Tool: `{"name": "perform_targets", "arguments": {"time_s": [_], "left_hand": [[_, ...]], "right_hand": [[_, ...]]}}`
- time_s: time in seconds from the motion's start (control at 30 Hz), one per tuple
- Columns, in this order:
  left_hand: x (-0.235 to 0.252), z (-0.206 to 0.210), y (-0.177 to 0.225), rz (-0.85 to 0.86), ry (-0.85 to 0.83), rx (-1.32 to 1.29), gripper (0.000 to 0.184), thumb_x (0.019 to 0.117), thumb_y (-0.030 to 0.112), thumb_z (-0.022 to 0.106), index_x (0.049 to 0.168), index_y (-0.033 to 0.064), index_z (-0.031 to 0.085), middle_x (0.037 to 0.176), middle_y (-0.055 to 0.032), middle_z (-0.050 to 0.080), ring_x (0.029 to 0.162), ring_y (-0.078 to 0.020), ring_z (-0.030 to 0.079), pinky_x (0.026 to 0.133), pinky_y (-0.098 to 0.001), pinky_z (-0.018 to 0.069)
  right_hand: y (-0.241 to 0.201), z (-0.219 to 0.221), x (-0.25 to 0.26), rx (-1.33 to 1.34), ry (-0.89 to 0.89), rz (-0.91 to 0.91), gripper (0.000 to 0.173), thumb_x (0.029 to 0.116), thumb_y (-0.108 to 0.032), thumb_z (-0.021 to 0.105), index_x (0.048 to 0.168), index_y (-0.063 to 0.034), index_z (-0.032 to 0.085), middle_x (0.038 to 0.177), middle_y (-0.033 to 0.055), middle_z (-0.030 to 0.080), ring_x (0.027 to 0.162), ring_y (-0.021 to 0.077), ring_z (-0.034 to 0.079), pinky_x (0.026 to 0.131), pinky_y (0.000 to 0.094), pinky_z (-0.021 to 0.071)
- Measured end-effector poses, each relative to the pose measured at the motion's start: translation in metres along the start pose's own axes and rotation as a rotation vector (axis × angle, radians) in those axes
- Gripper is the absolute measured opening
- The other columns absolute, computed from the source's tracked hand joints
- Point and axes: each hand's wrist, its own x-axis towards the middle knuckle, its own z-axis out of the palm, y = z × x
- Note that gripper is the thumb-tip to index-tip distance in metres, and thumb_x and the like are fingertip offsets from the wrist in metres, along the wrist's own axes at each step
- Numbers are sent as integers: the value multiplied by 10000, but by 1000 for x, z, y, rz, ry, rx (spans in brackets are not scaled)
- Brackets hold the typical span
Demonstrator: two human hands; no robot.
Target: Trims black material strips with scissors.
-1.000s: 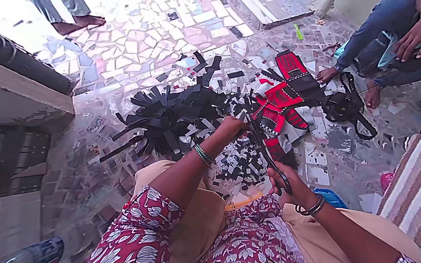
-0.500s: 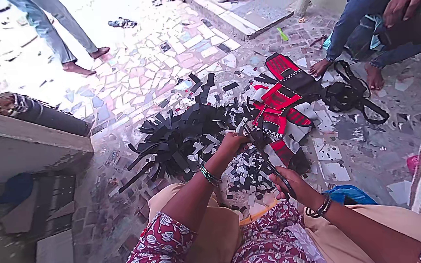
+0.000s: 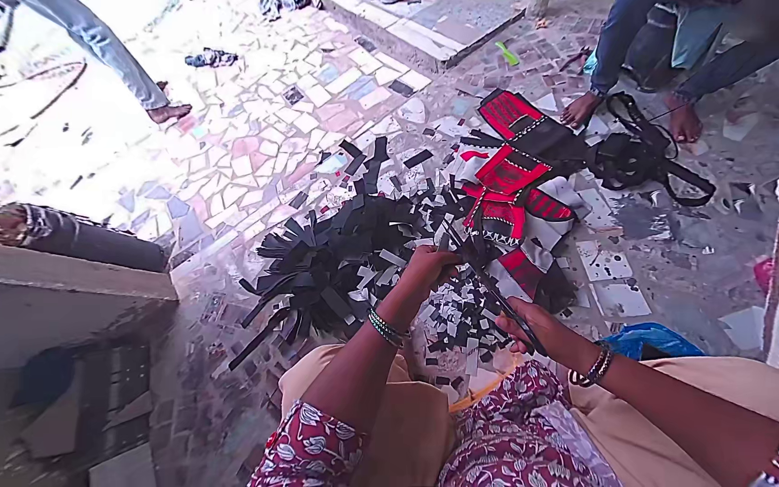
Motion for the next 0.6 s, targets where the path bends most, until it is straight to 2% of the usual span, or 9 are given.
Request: {"name": "perform_targets", "arguments": {"time_s": [0.1, 0.23, 0.3, 0.37, 0.43, 0.6], "left_hand": [[0, 0, 0, 4, 6, 17, 106, 1004, 57, 611, 928, -16, 599, 596, -35, 611, 434, -39, 527, 411, -158, 419], [0, -2, 1, 33, 4, 41, 131, 1015, 61, 598, 911, -18, 604, 611, -47, 627, 446, -47, 546, 422, -166, 440], [-1, -5, 1, 56, -6, 80, 128, 1024, 86, 602, 978, -30, 629, 683, -69, 671, 492, -65, 591, 446, -176, 466], [-3, -10, 5, 66, -21, 133, 147, 1030, 99, 596, 1096, -30, 622, 776, -86, 687, 559, -87, 626, 488, -191, 501], [-3, -15, 9, 61, -4, 172, 165, 1025, 87, 604, 1141, -30, 615, 814, -97, 690, 589, -99, 637, 508, -198, 507], [-2, -17, 9, 85, 65, 188, 97, 989, 36, 646, 1044, -43, 633, 758, -81, 680, 545, -74, 611, 487, -183, 492]], "right_hand": [[-4, 1, -1, 56, 7, 12, 401, 996, -500, 580, 970, -109, 501, 674, -54, 494, 544, 56, 572, 592, 244, 563], [-8, 2, 0, 40, 14, 22, 365, 1029, -430, 576, 977, -74, 512, 677, -32, 497, 537, 69, 565, 567, 244, 543], [-10, 1, 1, 53, 15, 20, 375, 1028, -442, 575, 983, -75, 517, 676, -34, 500, 533, 67, 569, 565, 242, 549], [-11, 0, 0, 84, 15, 28, 375, 1030, -441, 572, 981, -74, 515, 671, -34, 500, 532, 68, 570, 570, 245, 553], [-9, -2, 2, 113, 19, 26, 380, 1025, -448, 579, 964, -81, 501, 658, -41, 495, 523, 67, 572, 568, 246, 562], [-5, -7, 2, 122, -1, 33, 398, 1015, -468, 589, 972, -82, 501, 673, -39, 495, 536, 67, 573, 579, 244, 559]]}}
